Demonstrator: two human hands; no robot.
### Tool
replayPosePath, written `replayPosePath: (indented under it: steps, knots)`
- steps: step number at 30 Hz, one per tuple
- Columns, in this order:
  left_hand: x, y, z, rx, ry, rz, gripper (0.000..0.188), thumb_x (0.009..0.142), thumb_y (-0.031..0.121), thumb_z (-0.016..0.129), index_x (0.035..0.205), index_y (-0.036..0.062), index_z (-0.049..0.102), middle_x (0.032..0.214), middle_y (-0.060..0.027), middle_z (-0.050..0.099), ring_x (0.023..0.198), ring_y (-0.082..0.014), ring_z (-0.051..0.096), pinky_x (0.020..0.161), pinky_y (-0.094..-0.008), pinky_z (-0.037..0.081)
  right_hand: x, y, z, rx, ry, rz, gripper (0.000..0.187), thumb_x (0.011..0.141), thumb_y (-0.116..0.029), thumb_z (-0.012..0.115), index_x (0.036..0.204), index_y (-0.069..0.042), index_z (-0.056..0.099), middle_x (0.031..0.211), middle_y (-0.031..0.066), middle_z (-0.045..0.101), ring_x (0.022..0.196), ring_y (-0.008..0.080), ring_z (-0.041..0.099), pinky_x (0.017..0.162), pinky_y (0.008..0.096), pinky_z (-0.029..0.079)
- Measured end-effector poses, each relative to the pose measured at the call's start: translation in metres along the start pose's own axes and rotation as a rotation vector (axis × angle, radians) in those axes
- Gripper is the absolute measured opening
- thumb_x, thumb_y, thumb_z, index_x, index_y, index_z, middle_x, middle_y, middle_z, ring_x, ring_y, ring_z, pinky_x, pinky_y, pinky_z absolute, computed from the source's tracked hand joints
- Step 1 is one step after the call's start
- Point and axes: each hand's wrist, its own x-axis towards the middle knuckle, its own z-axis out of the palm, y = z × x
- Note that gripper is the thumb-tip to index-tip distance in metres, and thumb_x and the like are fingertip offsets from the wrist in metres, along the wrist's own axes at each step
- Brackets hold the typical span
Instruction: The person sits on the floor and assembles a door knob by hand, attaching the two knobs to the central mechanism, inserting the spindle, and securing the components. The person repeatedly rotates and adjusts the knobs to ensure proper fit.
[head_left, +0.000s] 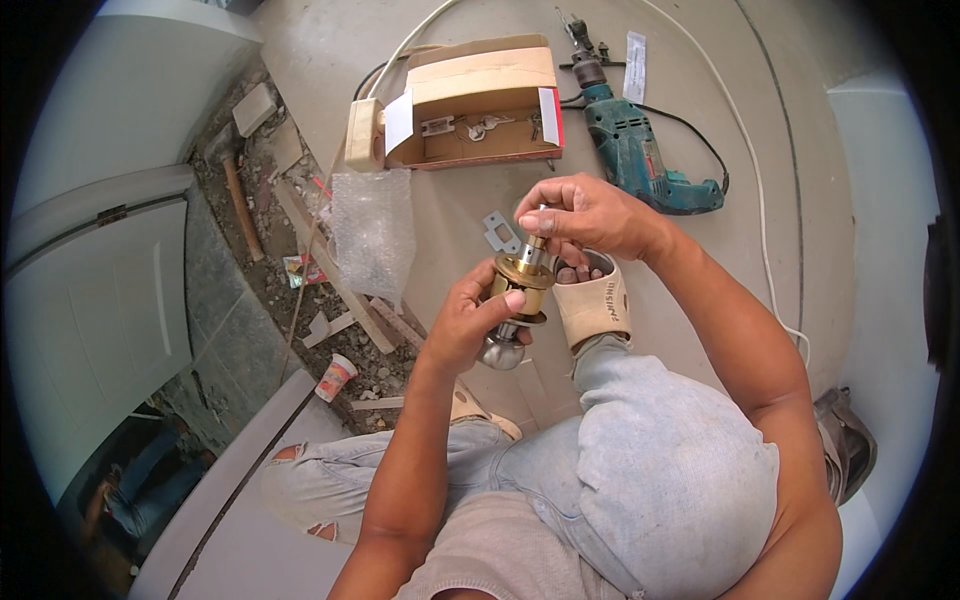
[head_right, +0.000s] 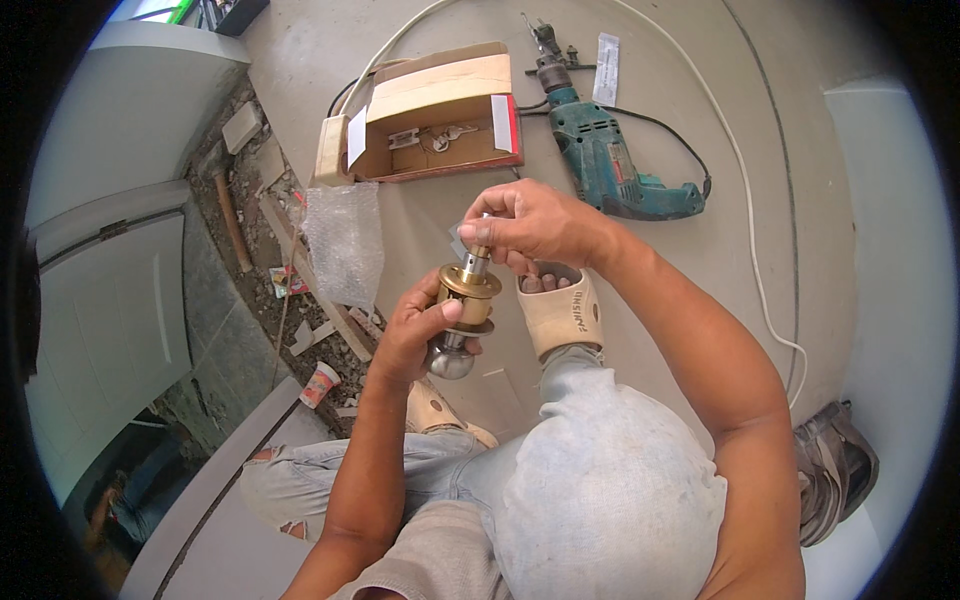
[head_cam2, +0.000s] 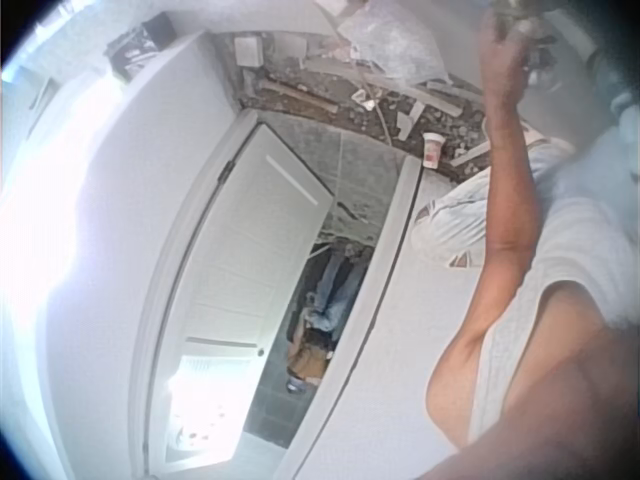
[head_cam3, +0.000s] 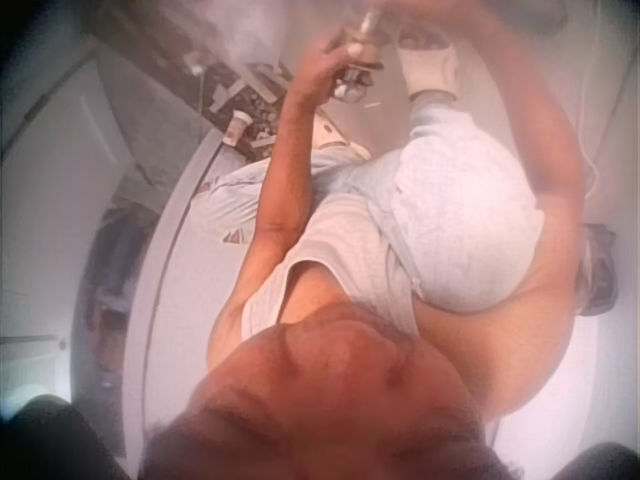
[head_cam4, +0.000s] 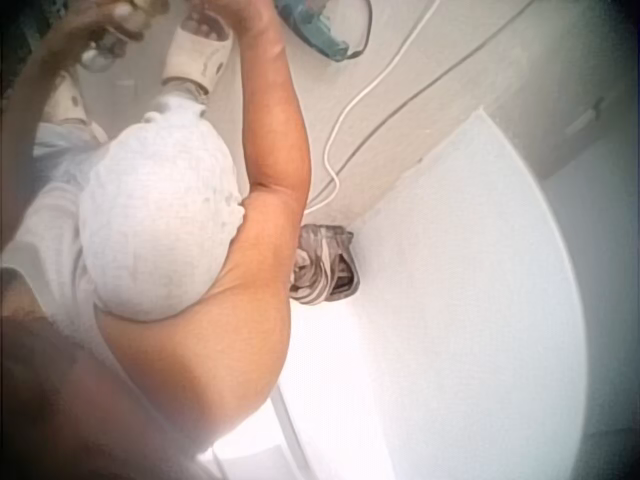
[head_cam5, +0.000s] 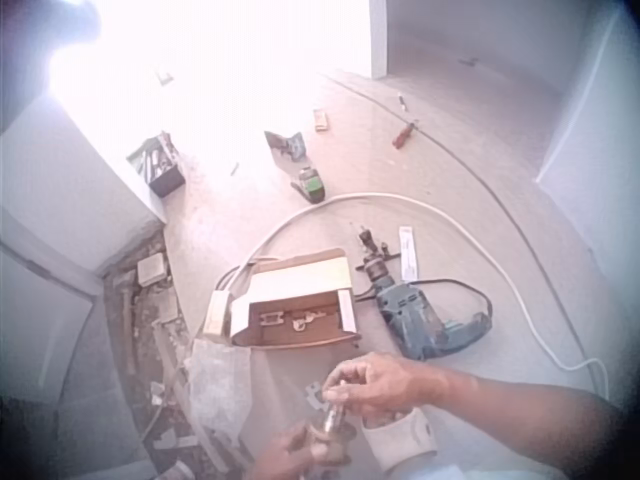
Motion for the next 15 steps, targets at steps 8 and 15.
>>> replayPosePath:
  steps: [8,15]
  knots:
    - [0.001,0.006,0.001,0.323,0.091,0.211,0.07,0.075,0.021,0.086,0.131,-0.0015,0.05,0.112,-0.0096,0.06,0.102,-0.017,0.06,0.089,-0.0306,0.049,-0.008,0.016,0.0,-0.042,-0.126,-0.006,0.065,0.082,-0.048,0.079,0.122,0.0,0.061,0.104,0.0099,0.066,0.081,0.0132,0.064,0.068,0.0261,0.053]
    - [0.0,0.004,0.002,0.487,0.125,0.232,0.078,0.071,0.024,0.09,0.133,-0.0016,0.049,0.115,-0.0122,0.06,0.106,-0.0196,0.059,0.093,-0.0327,0.049,-0.01,0.021,0.017,-0.099,-0.062,-0.093,0.073,0.078,-0.02,0.086,0.137,0.002,0.049,0.119,0.0123,0.064,0.11,0.0189,0.062,0.098,0.0332,0.051]
